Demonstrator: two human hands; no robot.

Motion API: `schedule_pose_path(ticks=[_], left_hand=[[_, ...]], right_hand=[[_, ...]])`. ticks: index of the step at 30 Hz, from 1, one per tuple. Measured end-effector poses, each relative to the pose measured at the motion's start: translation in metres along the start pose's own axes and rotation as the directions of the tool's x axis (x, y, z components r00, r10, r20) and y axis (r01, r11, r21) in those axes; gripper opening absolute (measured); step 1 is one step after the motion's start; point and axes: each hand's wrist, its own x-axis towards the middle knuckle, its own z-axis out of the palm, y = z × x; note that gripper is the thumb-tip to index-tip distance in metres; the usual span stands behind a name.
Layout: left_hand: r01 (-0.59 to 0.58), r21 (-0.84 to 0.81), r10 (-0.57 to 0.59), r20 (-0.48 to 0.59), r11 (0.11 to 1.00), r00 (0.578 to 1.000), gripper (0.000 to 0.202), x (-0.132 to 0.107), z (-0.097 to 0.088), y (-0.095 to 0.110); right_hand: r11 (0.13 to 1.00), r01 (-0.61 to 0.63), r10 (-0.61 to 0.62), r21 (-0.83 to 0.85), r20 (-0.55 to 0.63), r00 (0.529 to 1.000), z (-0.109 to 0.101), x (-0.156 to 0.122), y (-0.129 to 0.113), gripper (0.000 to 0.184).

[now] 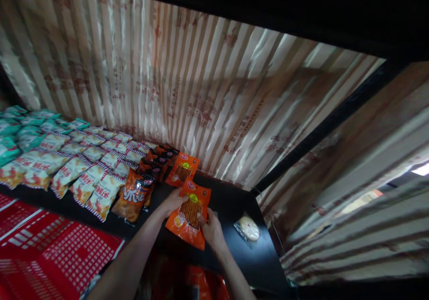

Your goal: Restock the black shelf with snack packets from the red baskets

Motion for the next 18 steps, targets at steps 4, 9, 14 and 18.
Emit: schedule_pose_path(ticks=[4,9,14,18], left_hand=[[0.04,-0.144,-0.063,-0.16,0.989,0.985,0.033,0.01,-0.008,0.005],[-0.003,-0.08,-0.024,-0.339,0.997,0.94,0.024,0.017,-0.021,0.002],[-0.014,0.013,0.019,-0.433,1.0,0.901,0.021,0.021,-0.028,0.0],[0.001,0.116,0.052,-0.452,0.993,0.891,0.024,0.025,-0.03,-0.002]], right_hand=[[0.983,-0.116,0.127,-0.14,0.071,0.989,0.005,0.024,-0.006,0.028],[0.98,-0.109,0.124,-0.167,0.085,0.989,0.013,0.052,-0.017,0.027],[0.968,-0.123,0.141,-0.217,0.071,0.987,0.024,0.074,-0.018,0.026],[0.978,-0.11,0.118,-0.18,0.039,0.992,0.032,0.087,-0.015,0.018]])
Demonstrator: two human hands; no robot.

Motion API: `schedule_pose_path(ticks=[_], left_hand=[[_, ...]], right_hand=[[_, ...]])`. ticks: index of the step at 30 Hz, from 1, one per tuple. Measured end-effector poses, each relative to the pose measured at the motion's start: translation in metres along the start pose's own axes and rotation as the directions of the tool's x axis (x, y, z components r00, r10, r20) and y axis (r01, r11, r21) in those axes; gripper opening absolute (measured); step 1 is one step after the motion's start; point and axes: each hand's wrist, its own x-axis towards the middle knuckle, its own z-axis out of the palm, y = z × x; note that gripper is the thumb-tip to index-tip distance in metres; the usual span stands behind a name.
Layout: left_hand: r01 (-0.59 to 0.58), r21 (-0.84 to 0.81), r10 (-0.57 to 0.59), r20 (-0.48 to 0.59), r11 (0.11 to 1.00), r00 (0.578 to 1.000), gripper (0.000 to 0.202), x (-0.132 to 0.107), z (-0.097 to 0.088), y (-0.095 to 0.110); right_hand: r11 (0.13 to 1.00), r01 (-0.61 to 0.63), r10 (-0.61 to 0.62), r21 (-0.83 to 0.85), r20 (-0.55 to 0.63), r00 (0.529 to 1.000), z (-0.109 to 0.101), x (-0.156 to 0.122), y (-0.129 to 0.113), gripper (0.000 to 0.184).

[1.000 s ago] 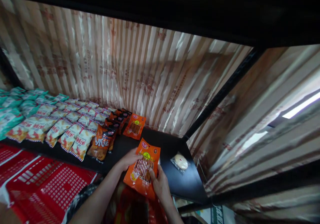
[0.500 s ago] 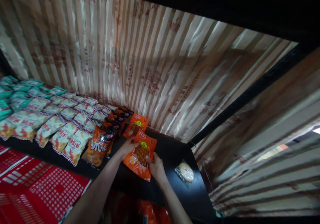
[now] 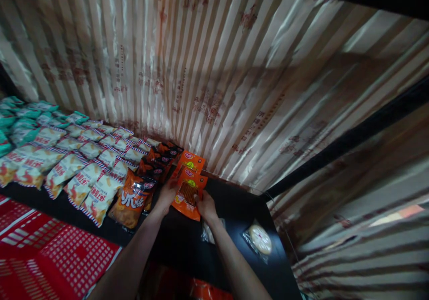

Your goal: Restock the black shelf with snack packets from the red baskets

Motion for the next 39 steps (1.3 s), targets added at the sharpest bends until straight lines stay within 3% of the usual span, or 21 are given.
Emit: schedule_pose_path(ticks=[5,12,24,39], left_hand=[[-0.02,0.229,0.03,-0.044,0.973,0.999,0.027,0.004,0.002,-0.004],[-0.065,0.548,0.112,-0.052,0.834,0.992,0.031,-0.002,0.002,0.008],[-0.21,0.658,0.324,-0.055,0.723,0.944,0.026,0.0,0.009,0.002],[-0.172,0.741,0.336,-0.077,0.649,0.939,0.028,0.005,0.014,-0.012]], right_hand=[[1.0,-0.021,0.021,-0.022,-0.006,1.0,0.007,0.015,-0.006,0.012],[1.0,0.025,-0.025,-0.011,0.003,1.0,0.018,0.03,-0.01,0.016],[1.0,0.022,-0.022,0.016,-0.047,0.999,0.02,0.05,-0.012,0.016],[0.999,0.049,-0.049,-0.014,-0.047,0.998,0.022,0.061,-0.011,0.021]])
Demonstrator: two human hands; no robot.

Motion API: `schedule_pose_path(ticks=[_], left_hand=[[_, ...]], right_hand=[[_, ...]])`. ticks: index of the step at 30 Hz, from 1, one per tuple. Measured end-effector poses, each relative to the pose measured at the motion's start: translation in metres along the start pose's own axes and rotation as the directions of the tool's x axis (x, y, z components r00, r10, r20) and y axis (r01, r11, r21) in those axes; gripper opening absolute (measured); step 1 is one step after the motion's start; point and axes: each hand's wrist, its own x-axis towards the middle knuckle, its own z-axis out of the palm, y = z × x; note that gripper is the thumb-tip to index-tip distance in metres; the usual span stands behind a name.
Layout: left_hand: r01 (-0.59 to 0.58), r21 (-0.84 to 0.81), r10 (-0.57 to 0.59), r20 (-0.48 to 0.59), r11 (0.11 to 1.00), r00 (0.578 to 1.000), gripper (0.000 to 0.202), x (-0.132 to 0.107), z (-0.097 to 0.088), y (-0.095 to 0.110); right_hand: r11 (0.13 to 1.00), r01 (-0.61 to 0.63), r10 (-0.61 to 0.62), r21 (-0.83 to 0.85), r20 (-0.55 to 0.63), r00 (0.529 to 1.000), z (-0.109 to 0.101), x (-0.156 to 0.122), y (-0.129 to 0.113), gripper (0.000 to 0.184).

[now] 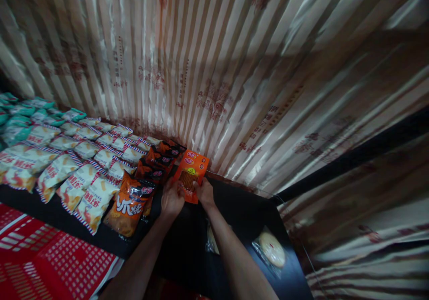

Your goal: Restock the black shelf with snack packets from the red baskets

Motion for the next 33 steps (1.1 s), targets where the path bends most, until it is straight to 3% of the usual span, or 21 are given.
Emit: schedule_pose_path(ticks=[7,13,24,33], left_hand=[[-0.134,0.159,0.146,-0.069,0.978,0.987,0.032,-0.008,0.002,0.002],[-0.278,0.168,0.279,0.021,0.946,0.96,0.033,-0.012,0.006,0.004],[-0.339,0.119,0.323,0.134,0.933,0.937,0.042,-0.012,0.022,-0.003],[-0.344,0.154,0.33,0.106,0.926,0.938,0.037,-0.011,0.026,-0.005]], right_hand=[[0.999,-0.021,0.022,0.024,-0.02,1.0,0.002,-0.002,0.0,0.02],[1.0,-0.014,0.015,0.019,-0.018,1.0,0.005,-0.001,0.004,0.021],[1.0,-0.008,0.007,0.029,0.015,1.0,0.004,0.001,0.005,0.025],[0.994,-0.033,0.035,-0.108,0.015,0.999,0.0,-0.004,0.001,0.037]])
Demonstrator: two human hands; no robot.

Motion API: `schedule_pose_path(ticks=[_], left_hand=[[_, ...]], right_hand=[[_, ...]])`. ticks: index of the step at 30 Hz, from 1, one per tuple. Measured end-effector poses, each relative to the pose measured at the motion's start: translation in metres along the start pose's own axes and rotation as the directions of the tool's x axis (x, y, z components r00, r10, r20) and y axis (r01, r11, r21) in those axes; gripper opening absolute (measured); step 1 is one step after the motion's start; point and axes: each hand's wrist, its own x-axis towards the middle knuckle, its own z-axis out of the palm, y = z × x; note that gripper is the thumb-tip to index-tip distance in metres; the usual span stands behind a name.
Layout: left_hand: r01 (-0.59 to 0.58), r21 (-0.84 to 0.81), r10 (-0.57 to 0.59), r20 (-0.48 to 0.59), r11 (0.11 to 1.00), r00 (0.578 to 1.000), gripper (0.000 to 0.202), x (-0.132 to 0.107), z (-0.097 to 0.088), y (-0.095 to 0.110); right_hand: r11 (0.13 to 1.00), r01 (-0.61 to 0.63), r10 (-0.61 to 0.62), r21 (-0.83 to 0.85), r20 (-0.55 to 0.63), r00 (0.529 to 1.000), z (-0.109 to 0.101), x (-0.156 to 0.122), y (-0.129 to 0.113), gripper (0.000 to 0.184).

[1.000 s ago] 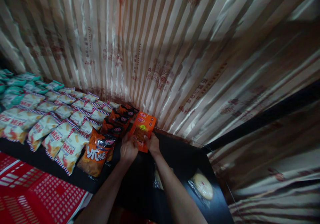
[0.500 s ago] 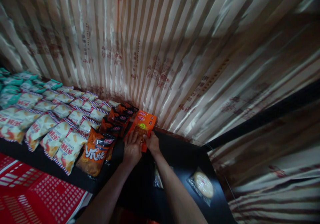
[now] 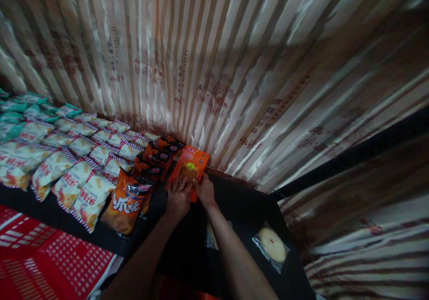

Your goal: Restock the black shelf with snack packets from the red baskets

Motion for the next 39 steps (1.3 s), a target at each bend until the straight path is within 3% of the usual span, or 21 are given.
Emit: schedule_pose_path(ticks=[12,26,39], left_hand=[[0.0,0.016,0.001,-0.01,1.0,1.0,0.034,0.0,0.0,0.001],[0.019,-0.001,-0.019,0.022,1.0,1.0,0.034,0.001,-0.007,0.005],[0.006,-0.009,-0.006,-0.02,1.0,1.0,0.034,0.0,-0.001,0.003]], right_hand=[[0.982,-0.097,0.103,-0.162,0.029,0.994,-0.006,-0.009,-0.009,0.051],[0.987,-0.078,0.085,-0.138,0.04,0.996,-0.003,-0.009,-0.003,0.049],[0.985,-0.089,0.099,-0.151,0.06,0.993,-0.004,-0.01,-0.004,0.047]])
